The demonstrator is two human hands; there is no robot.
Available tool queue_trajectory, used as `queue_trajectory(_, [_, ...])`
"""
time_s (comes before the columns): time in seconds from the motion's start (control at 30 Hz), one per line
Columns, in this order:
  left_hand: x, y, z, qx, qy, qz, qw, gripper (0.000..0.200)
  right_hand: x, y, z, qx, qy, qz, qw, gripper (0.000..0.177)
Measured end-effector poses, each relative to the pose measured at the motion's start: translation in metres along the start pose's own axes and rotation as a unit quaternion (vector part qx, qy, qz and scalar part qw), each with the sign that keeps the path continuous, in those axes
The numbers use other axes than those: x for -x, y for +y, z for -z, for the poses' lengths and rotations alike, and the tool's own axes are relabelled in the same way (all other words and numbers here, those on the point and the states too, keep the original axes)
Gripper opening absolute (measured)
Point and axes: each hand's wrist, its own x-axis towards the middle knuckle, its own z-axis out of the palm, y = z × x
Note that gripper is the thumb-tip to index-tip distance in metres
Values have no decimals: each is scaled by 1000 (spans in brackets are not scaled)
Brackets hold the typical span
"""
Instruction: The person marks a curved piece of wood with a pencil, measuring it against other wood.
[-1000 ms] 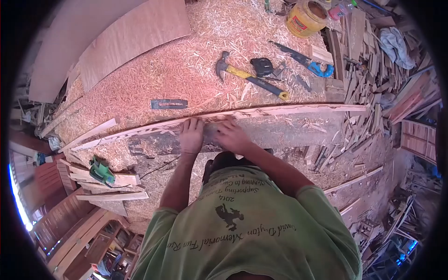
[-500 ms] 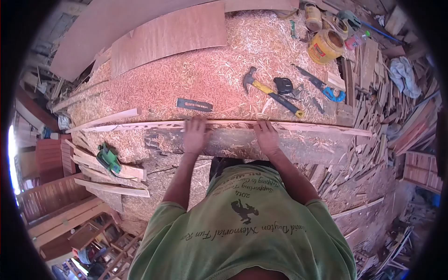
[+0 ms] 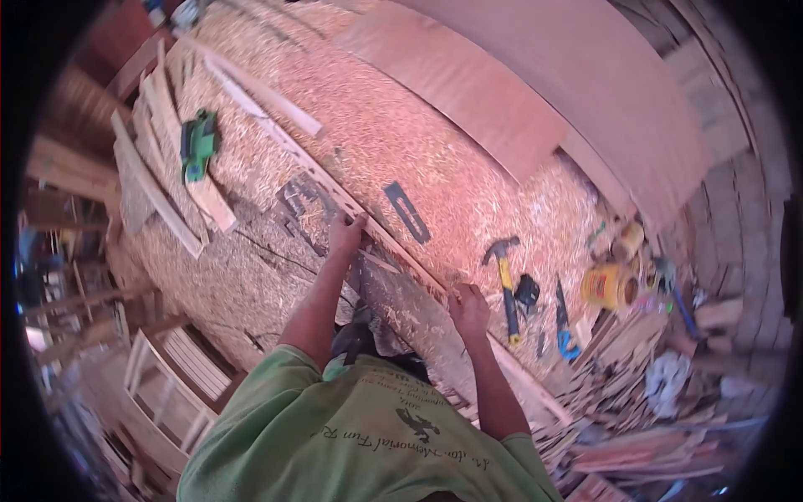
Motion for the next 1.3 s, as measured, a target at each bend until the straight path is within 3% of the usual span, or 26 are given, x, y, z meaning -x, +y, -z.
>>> queue_trajectory(0.17, [-3, -6, 49, 55, -138, 129, 980, 27, -82, -22, -46, -84, -44, 82, 992, 34])
queue_trajectory(0.27, [21, 14, 66, -29, -135, 150, 979, 32, -123, -50, -76, -46, -12, 91, 995, 44])
queue_trajectory(0.3, [23, 7, 70, -52, -125, 122, 983, 38, -132, -70, -72, -23, -20, 66, 997, 46])
queue_trajectory(0.4, [35, -2, 76, -126, -75, 88, 985, 35, -148, -84, -81, 35, -16, 22, 999, 59])
queue_trajectory(0.43, [37, -6, 80, -186, -37, 39, 981, 33, -151, -84, -84, 53, -11, 12, 998, 64])
queue_trajectory(0.53, [59, -18, 77, -326, 62, -64, 941, 28, -165, -70, -90, 34, -73, -15, 997, 51])
queue_trajectory(0.6, [78, -3, 72, -373, 131, -103, 913, 25, -166, -47, -83, -53, -111, 39, 992, 38])
queue_trajectory(0.63, [85, -2, 70, -402, 115, -132, 899, 35, -166, -42, -76, -98, -129, 68, 984, 32])
queue_trajectory(0.67, [90, -5, 68, -413, 106, -207, 880, 39, -162, -35, -69, -172, -141, 0, 975, 29])
queue_trajectory(0.73, [95, -8, 60, -428, 87, -352, 828, 50, -140, -23, -40, -311, -159, -136, 927, 25])
queue_trajectory(0.83, [94, 9, 41, -595, 52, -480, 643, 66, -97, 5, 22, -352, -196, -137, 905, 26])
queue_trajectory(0.9, [76, 1, 31, -591, -17, -504, 630, 61, -56, 21, 72, -406, -210, -158, 875, 26])
queue_trajectory(0.93, [69, -5, 25, -588, -55, -516, 620, 58, -32, 35, 92, -388, -194, -160, 887, 26])
queue_trajectory(1.03, [68, 13, -2, -655, -157, -381, 634, 50, 42, 84, 147, -350, -134, -174, 911, 25])
queue_trajectory(1.13, [83, 1, -20, -652, -137, -407, 625, 44, 134, 125, 186, -357, -75, -220, 905, 22])
queue_trajectory(1.17, [92, -10, -28, -628, -115, -459, 618, 47, 166, 138, 193, -370, -63, -240, 895, 21])
queue_trajectory(1.23, [126, -20, -50, -639, -140, -439, 616, 47, 222, 150, 191, -400, -28, -283, 872, 19])
queue_trajectory(1.3, [164, -34, -74, -632, -166, -434, 620, 48, 267, 150, 176, -371, 18, -283, 884, 19])
